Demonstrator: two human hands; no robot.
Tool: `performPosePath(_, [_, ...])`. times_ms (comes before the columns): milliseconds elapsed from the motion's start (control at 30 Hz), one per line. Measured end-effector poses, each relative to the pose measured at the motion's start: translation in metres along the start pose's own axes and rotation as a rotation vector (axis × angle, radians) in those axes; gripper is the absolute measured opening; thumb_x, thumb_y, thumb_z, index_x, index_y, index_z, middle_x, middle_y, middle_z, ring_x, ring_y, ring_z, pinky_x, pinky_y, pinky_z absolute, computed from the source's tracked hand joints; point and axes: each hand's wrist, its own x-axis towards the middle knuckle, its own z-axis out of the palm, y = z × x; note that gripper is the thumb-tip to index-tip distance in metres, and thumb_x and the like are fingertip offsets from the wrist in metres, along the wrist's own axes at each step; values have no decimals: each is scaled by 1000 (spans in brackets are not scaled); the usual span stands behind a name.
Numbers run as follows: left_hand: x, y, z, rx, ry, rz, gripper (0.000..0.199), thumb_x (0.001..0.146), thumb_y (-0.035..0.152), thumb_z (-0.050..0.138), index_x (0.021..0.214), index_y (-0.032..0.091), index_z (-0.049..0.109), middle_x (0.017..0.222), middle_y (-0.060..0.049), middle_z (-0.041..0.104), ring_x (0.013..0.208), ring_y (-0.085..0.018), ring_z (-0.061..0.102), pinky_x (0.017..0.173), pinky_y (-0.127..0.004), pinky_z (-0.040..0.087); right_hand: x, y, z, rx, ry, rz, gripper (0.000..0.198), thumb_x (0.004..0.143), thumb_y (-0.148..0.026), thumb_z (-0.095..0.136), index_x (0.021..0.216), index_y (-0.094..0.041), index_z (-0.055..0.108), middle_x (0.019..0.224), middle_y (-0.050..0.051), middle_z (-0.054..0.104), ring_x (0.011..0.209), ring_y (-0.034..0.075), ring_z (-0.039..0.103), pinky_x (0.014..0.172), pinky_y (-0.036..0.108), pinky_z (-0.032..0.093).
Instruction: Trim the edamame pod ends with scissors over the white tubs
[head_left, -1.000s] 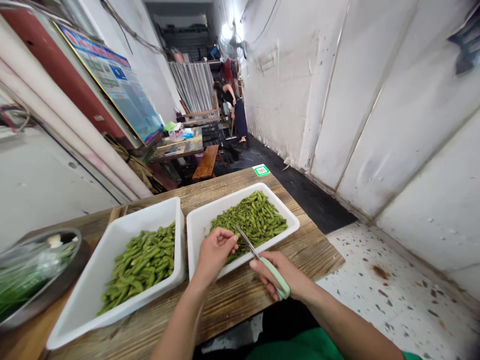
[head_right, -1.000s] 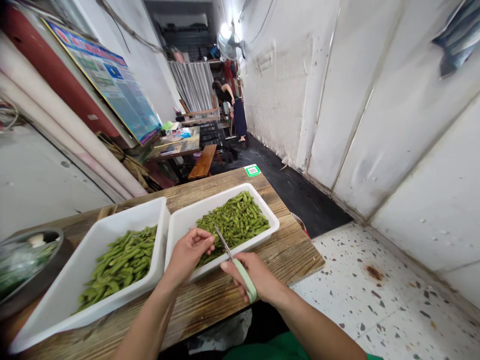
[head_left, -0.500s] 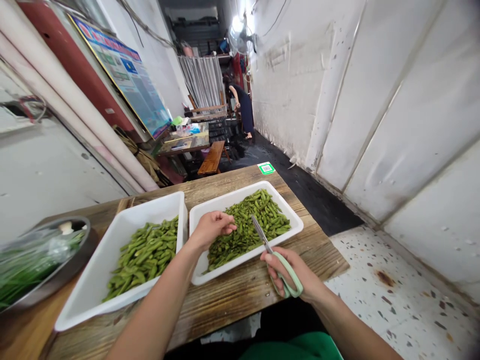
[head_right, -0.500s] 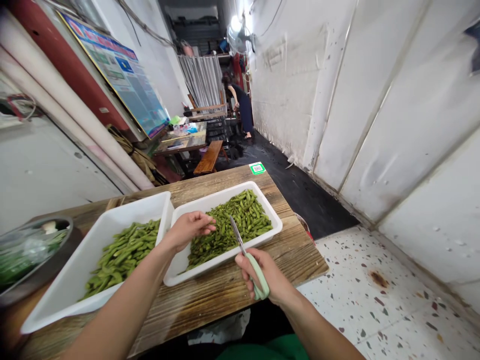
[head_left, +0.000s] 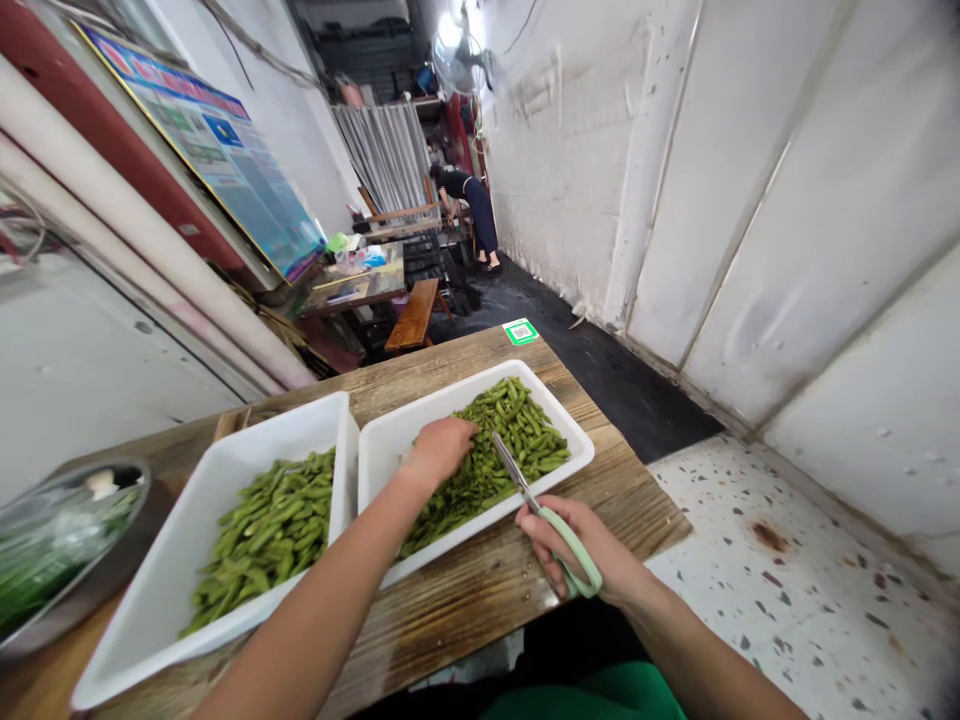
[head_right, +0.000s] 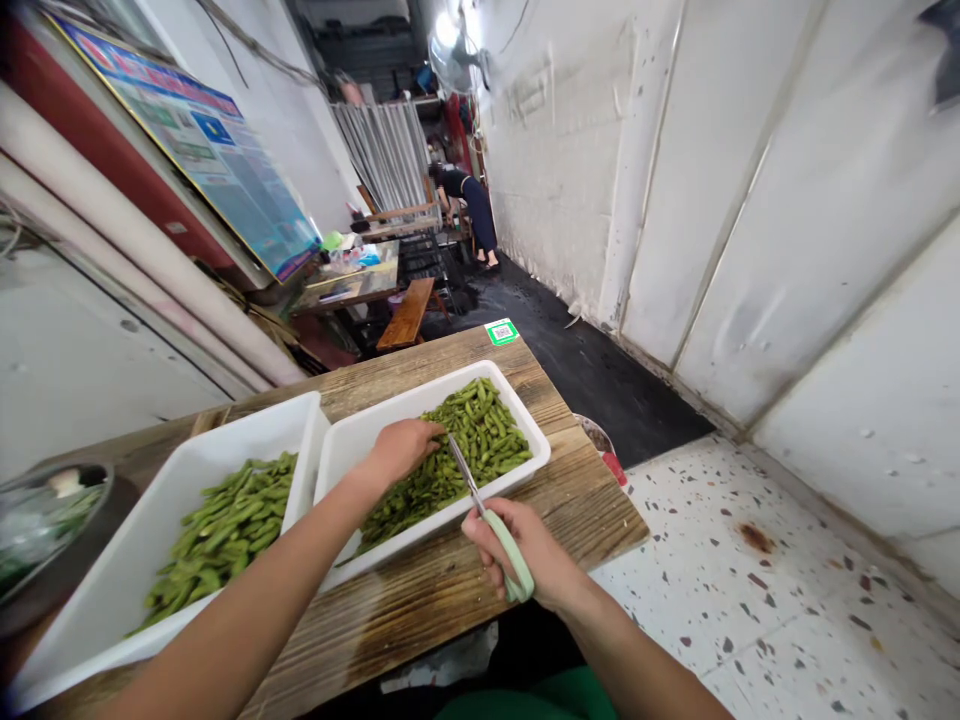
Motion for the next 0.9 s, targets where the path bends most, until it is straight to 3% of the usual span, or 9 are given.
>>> performPosePath(100, [-4,4,-4,-178,84,-12,9,70,26,58,69,20,65,70,-6,65,73,-20,57,64,-27,36,-1,0,2,-7,9,5,39,72,-52,58,86,-17,50,50,-8,42,32,3,38,29,13,34])
performPosePath(167, [-12,6,-10,-490,113,-84,15,72,32,55,68,18,61,65,-4,62,63,-16,54,58,-25,36,-2,0,4,-10,13,7,38,73,-51,58,86,-17,50,50,-8,43,33,3,38,29,13,35])
performPosePath(300, [-38,14,-20,-1293,-87,-292,15,70,29,58,73,16,54,64,-1,59,50,-9,47,47,-20,34,-4,-3,14,-20,-14,28,39,71,-52,60,80,-16,49,50,-8,43,33,3,38,29,13,36])
performPosePath(400, [-57,18,-23,-1577,-174,-350,18,66,23,64,77,15,52,62,0,57,46,-5,45,45,-16,32,-4,-4,22,-21,-43,30,41,70,-53,60,79,-15,49,50,-8,43,33,3,37,28,13,35])
performPosePath(467, [-65,20,-23,-1615,-173,-360,20,67,26,66,79,14,55,57,2,54,43,-3,41,41,-14,28,-3,-3,25,-17,-40,16,42,69,-54,61,79,-15,49,50,-8,43,33,3,37,28,13,35])
performPosePath(567, [-73,22,-20,-1650,-76,-387,23,68,29,67,80,12,59,57,2,51,42,-1,38,37,-13,23,-2,0,28,8,-29,5,43,68,-54,62,81,-16,49,51,-8,45,34,3,40,30,15,37])
performPosePath(733, [-77,25,-14,-1743,33,-387,29,67,31,67,89,11,63,74,-5,59,54,-4,45,43,-14,32,-3,4,30,28,-77,40,46,72,-57,56,91,-16,50,57,-6,47,38,5,44,37,19,43])
performPosePath(800, [-78,25,-11,-1649,102,-384,30,67,35,66,87,12,64,75,-4,58,53,-4,44,44,-16,31,-4,4,32,25,-73,37,47,74,-58,53,94,-16,49,60,-5,48,40,5,46,40,20,44])
performPosePath(900, [-79,21,-6,-1279,268,-424,35,69,46,59,81,13,65,67,-1,56,50,-7,41,44,-20,28,-4,3,35,25,-71,35,46,75,-58,51,94,-16,47,63,-5,47,42,5,46,43,20,44])
